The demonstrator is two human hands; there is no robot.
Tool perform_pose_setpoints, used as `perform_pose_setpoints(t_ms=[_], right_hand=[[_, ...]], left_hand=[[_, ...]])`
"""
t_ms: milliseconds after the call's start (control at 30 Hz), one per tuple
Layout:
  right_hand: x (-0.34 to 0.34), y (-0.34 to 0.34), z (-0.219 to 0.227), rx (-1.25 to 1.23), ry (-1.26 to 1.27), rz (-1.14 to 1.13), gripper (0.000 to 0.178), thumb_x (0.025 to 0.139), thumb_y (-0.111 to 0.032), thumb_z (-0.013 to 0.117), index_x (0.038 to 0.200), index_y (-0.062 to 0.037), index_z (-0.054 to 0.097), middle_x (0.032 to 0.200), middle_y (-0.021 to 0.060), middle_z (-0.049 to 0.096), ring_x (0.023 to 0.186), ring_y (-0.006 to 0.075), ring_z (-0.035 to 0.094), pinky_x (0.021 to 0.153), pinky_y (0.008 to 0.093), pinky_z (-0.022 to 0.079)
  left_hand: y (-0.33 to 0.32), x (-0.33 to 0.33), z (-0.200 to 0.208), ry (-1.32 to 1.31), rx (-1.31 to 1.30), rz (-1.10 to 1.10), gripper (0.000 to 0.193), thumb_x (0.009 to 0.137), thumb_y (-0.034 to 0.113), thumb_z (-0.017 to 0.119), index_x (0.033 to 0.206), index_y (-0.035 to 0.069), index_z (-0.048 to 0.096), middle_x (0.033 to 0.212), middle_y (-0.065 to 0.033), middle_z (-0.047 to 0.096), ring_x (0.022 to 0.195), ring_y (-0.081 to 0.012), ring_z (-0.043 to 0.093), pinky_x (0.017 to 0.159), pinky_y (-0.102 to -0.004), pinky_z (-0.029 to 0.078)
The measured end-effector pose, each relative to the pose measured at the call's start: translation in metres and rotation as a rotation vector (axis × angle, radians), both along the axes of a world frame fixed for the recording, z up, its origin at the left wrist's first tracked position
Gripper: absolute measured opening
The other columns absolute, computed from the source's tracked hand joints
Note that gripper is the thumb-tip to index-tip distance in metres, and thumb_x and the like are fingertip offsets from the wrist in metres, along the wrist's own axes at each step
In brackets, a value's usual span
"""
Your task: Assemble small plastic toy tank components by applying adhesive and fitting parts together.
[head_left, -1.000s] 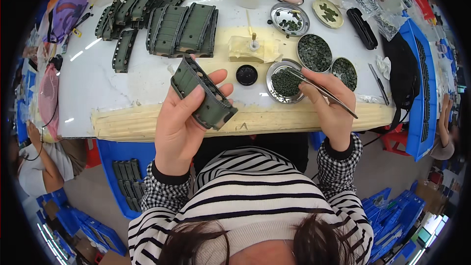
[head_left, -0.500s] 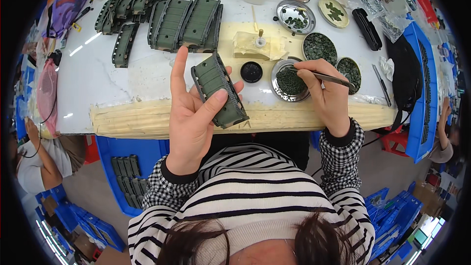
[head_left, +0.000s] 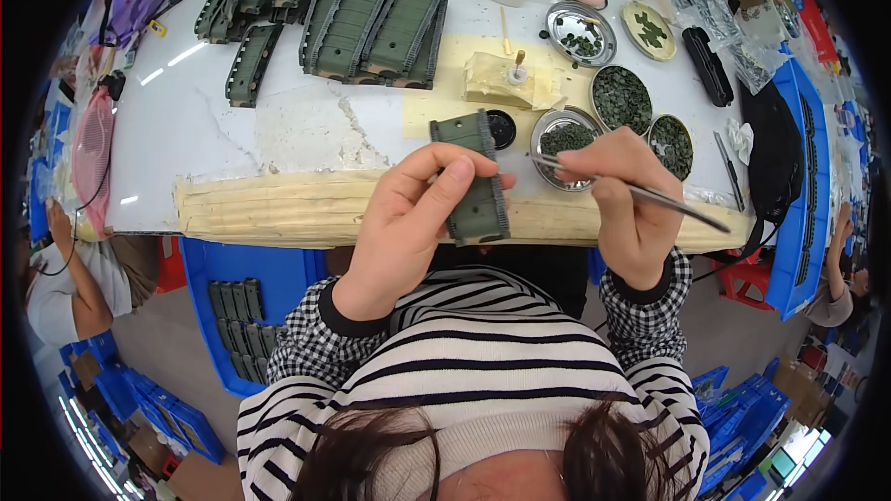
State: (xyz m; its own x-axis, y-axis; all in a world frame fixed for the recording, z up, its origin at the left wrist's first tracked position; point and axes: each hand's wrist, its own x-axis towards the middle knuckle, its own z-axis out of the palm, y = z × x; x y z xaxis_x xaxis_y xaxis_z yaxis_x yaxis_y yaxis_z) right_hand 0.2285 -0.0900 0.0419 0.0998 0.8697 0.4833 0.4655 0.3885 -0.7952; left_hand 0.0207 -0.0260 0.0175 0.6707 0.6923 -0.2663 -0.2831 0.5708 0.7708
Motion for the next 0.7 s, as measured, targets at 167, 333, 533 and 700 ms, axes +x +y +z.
perform_pose_setpoints(t_ms=[167, 333, 533, 700], right_hand=[[-0.019, 0.007, 0.012, 0.126, -0.186, 0.136, 0.026, 0.075, -0.013, 0.076, 0.097, 0.0, 0.071, 0.081, 0.0079, 0.067, 0.068, 0.0244, 0.059, 0.063, 0.032, 0.046], [-0.024, 0.009, 0.01, 0.161, -0.271, 0.174, 0.028, 0.076, -0.016, 0.076, 0.098, 0.0002, 0.07, 0.08, 0.0088, 0.066, 0.071, 0.0254, 0.061, 0.065, 0.032, 0.049], [-0.028, 0.0, 0.009, -0.079, 0.166, 0.188, 0.015, 0.09, -0.007, 0.063, 0.1, 0.0034, 0.068, 0.083, 0.0105, 0.066, 0.074, 0.0171, 0.062, 0.065, 0.0269, 0.049], [-0.029, 0.005, 0.006, -0.141, 0.299, 0.211, 0.02, 0.098, -0.009, 0.053, 0.101, 0.0056, 0.067, 0.087, 0.0102, 0.066, 0.075, 0.0132, 0.063, 0.066, 0.0235, 0.048]], left_hand=[[-0.001, 0.004, 0.0, -0.232, -0.215, -0.119, 0.03, 0.105, 0.029, 0.041, 0.105, 0.003, 0.056, 0.103, -0.0087, 0.063, 0.095, -0.0121, 0.063, 0.08, -0.0263, 0.054], [0.001, -0.002, -0.007, -0.276, -0.25, -0.122, 0.029, 0.105, 0.029, 0.041, 0.098, 0.004, 0.053, 0.096, -0.0034, 0.059, 0.09, -0.0114, 0.062, 0.08, -0.0266, 0.054], [-0.001, -0.001, -0.007, -0.296, -0.17, -0.119, 0.031, 0.105, 0.031, 0.039, 0.092, 0.004, 0.05, 0.101, -0.0093, 0.06, 0.095, -0.0161, 0.064, 0.082, -0.0309, 0.057], [0.0, -0.003, 0.0, -0.199, -0.152, -0.128, 0.034, 0.106, 0.032, 0.034, 0.085, 0.007, 0.042, 0.103, -0.0185, 0.058, 0.098, -0.0287, 0.064, 0.083, -0.0431, 0.058]])
